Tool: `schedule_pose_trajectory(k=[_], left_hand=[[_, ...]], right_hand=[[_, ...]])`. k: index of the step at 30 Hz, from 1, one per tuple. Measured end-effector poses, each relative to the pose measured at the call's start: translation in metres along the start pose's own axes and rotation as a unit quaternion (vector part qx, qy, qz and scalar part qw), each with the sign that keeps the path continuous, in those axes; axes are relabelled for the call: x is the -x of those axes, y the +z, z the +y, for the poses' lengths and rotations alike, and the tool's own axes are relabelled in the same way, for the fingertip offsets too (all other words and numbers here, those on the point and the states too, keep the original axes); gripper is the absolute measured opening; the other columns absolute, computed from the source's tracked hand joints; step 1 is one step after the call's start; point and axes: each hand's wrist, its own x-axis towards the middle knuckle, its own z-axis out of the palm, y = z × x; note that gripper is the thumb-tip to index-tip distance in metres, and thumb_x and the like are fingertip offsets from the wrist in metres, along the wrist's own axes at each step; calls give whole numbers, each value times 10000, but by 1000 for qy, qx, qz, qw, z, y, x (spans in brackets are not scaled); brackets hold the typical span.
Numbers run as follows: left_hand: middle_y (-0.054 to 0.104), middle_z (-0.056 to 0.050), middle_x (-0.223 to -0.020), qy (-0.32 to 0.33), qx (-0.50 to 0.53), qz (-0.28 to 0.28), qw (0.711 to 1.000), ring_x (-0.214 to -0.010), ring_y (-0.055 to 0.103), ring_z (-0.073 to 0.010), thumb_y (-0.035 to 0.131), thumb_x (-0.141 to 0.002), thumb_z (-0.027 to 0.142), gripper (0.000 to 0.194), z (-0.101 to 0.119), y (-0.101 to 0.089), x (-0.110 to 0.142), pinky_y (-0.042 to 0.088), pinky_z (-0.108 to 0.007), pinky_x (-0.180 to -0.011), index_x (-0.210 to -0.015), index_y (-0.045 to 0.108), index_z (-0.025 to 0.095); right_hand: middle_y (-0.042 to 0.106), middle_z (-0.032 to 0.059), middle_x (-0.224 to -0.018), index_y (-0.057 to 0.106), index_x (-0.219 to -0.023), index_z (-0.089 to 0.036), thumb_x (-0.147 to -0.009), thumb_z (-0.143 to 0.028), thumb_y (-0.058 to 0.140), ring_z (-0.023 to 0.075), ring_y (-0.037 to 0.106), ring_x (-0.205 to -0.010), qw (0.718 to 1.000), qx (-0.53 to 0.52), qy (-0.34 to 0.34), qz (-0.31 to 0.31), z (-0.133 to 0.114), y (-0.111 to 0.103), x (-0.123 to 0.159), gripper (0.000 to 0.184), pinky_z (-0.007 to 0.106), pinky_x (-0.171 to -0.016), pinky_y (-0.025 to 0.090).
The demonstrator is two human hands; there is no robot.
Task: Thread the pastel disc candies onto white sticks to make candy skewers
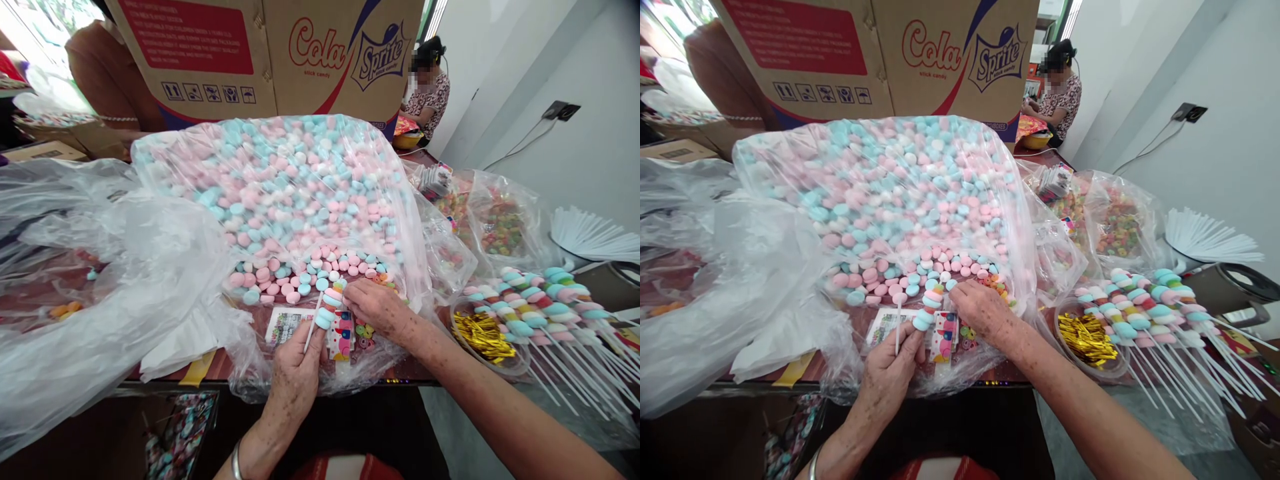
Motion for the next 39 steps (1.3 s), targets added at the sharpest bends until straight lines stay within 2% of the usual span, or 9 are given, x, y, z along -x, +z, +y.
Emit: schedule_pose_trajectory(k=[8,13,15,19,21,24,32,35,39], left_hand=[[433,62,-541,6,-2,-2,1000,-495,368,-119,477,-920,435,348,4,-1,2,279,-240,-489,-659,510,207],[435,61,-537,9,-30,-4,999,-504,382,-127,471,-914,438,341,6,-1,1,299,-247,-514,-674,536,204],[445,56,-544,13,-40,-11,999,-521,399,-130,465,-915,441,356,6,-1,0,312,-246,-530,-654,521,206],[464,47,-571,36,-67,-23,997,-560,433,-140,457,-911,430,344,6,-1,0,333,-246,-559,-656,519,207],[459,48,-579,51,-80,-22,995,-562,431,-141,450,-910,421,328,5,0,0,331,-247,-559,-680,539,206],[454,49,-583,63,-90,-25,994,-562,431,-140,441,-914,409,319,3,0,0,333,-248,-566,-693,550,206],[471,42,-572,48,-100,-21,994,-563,445,-152,442,-911,404,319,3,0,-1,333,-258,-574,-668,527,216],[474,41,-569,49,-100,-21,994,-562,444,-154,453,-907,404,321,5,0,0,332,-261,-574,-654,520,219],[481,36,-585,51,-93,-18,994,-575,446,-157,455,-907,406,323,5,0,0,337,-261,-583,-661,538,214]], right_hand=[[655,97,-927,585,-910,-157,-918,-36,455,215,588,-866,999,25,-4,-39,-3,9,0,178,313,-763,470],[655,60,-810,597,-812,-182,-828,-87,524,210,600,-800,973,-166,155,49,1,7,-8,121,331,-743,477],[668,28,-795,607,-829,-199,-808,-208,604,189,614,-759,896,-343,262,103,4,-2,-11,23,313,-708,488],[701,5,-775,637,-807,-191,-647,-329,775,146,624,-672,675,-619,374,147,2,-23,-15,252,273,-636,496],[699,1,-738,655,-785,-177,-579,-298,816,124,606,-614,618,-666,393,146,-1,-30,-17,289,254,-597,484],[709,9,-738,674,-786,-163,-558,-260,826,106,598,-586,582,-690,405,142,-5,-32,-18,291,231,-566,472],[716,-2,-730,710,-796,-158,-559,-257,837,99,600,-592,583,-688,406,147,-5,-27,-19,287,227,-573,488],[725,-3,-754,732,-832,-171,-605,-281,824,120,624,-652,626,-662,384,152,-6,-25,-16,268,251,-621,509],[764,14,-906,773,-915,-206,-692,-330,790,175,677,-851,726,-580,336,153,-7,-23,-12,256,330,-813,541]])
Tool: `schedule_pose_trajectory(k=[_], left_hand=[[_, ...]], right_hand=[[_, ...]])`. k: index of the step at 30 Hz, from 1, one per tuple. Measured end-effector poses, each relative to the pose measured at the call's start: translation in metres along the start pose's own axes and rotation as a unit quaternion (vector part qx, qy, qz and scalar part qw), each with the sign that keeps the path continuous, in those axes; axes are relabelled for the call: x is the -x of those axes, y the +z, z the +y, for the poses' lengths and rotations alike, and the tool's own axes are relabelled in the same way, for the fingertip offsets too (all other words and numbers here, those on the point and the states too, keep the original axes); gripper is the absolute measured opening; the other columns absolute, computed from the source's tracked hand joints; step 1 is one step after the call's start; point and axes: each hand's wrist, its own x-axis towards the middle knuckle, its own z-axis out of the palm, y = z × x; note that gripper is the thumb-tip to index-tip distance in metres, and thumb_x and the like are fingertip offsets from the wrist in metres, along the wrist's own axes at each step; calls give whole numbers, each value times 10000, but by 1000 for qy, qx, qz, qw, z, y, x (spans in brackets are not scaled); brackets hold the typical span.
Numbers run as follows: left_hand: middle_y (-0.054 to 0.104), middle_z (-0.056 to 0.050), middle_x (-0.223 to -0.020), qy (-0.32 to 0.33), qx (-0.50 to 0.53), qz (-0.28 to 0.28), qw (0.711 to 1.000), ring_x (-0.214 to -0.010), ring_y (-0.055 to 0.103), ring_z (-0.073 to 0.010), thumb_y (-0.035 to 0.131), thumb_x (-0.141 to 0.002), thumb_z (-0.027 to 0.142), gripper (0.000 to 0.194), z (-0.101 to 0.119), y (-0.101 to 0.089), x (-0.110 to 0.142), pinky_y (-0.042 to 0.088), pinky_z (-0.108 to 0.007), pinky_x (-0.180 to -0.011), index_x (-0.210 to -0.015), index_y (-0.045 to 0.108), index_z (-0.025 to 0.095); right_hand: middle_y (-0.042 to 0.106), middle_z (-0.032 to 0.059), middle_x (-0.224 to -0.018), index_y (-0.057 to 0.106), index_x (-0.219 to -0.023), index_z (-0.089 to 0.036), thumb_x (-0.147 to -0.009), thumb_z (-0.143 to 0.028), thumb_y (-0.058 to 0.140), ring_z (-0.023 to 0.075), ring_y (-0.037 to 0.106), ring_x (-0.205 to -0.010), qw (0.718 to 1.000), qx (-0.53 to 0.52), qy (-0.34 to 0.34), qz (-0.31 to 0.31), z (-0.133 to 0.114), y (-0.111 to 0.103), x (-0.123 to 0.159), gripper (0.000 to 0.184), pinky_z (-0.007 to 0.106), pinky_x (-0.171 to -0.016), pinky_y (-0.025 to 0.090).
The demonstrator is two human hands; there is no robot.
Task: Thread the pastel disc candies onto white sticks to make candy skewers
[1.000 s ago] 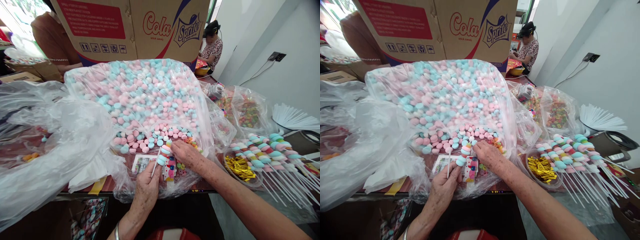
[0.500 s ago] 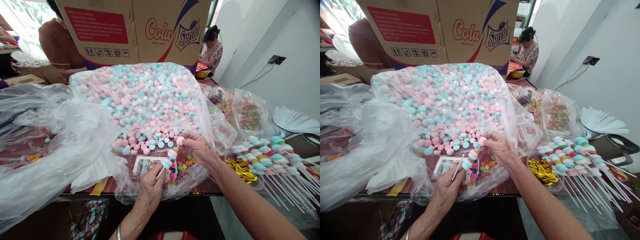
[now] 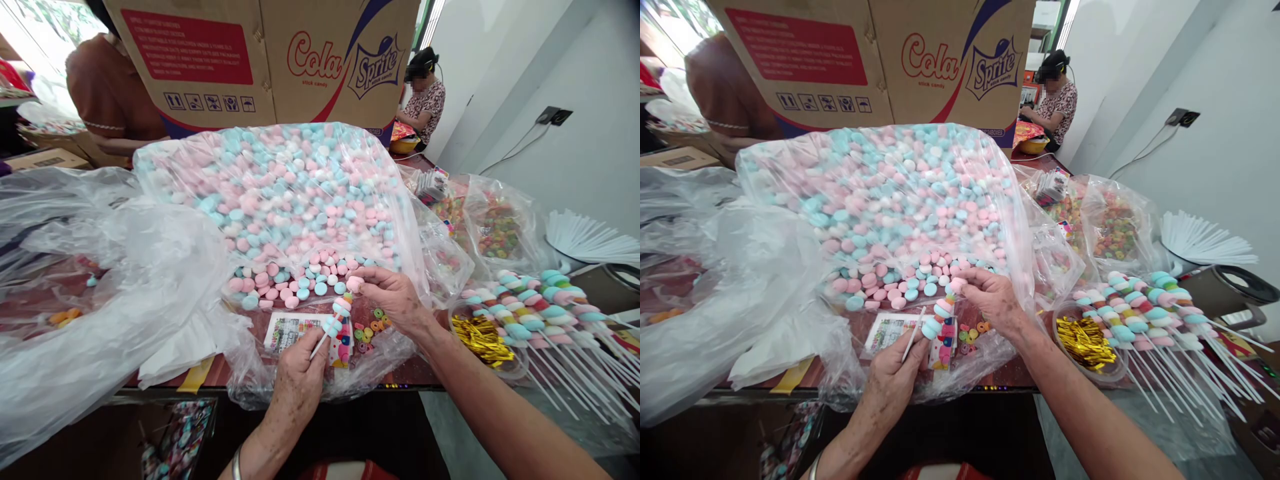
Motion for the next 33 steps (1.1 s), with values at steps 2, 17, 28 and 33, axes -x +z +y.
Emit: schedule_pose_trajectory(k=[2,17,28,33], left_hand=[[480,34,-599,1,6,1,1000,-585,443,-156,455,-911,407,328,-1,1,0,338,-261,-586,-665,546,211],[457,40,-558,-13,6,26,1000,-546,424,-151,436,-905,426,353,1,3,0,338,-260,-558,-621,484,222],[462,47,-562,-19,41,20,999,-520,400,-137,470,-900,414,321,1,0,0,336,-247,-534,-672,557,207],[463,48,-575,-20,59,25,998,-525,399,-133,501,-903,411,300,-1,-1,1,337,-238,-517,-714,600,199]], right_hand=[[773,20,-969,787,-937,-229,-732,-349,765,205,684,-947,998,54,-34,0,2,0,2,239,365,-895,534],[741,-12,-1136,738,-1136,-309,-878,-264,599,230,711,-1037,970,167,-170,-53,16,11,18,296,424,-978,561],[658,65,-1310,561,-1384,-272,-863,-390,652,231,646,-1158,995,51,-72,-34,18,15,25,542,404,-987,544],[712,46,-1196,639,-1295,-254,-869,-361,630,231,672,-1088,989,107,-94,-47,10,14,27,439,396,-975,542]])
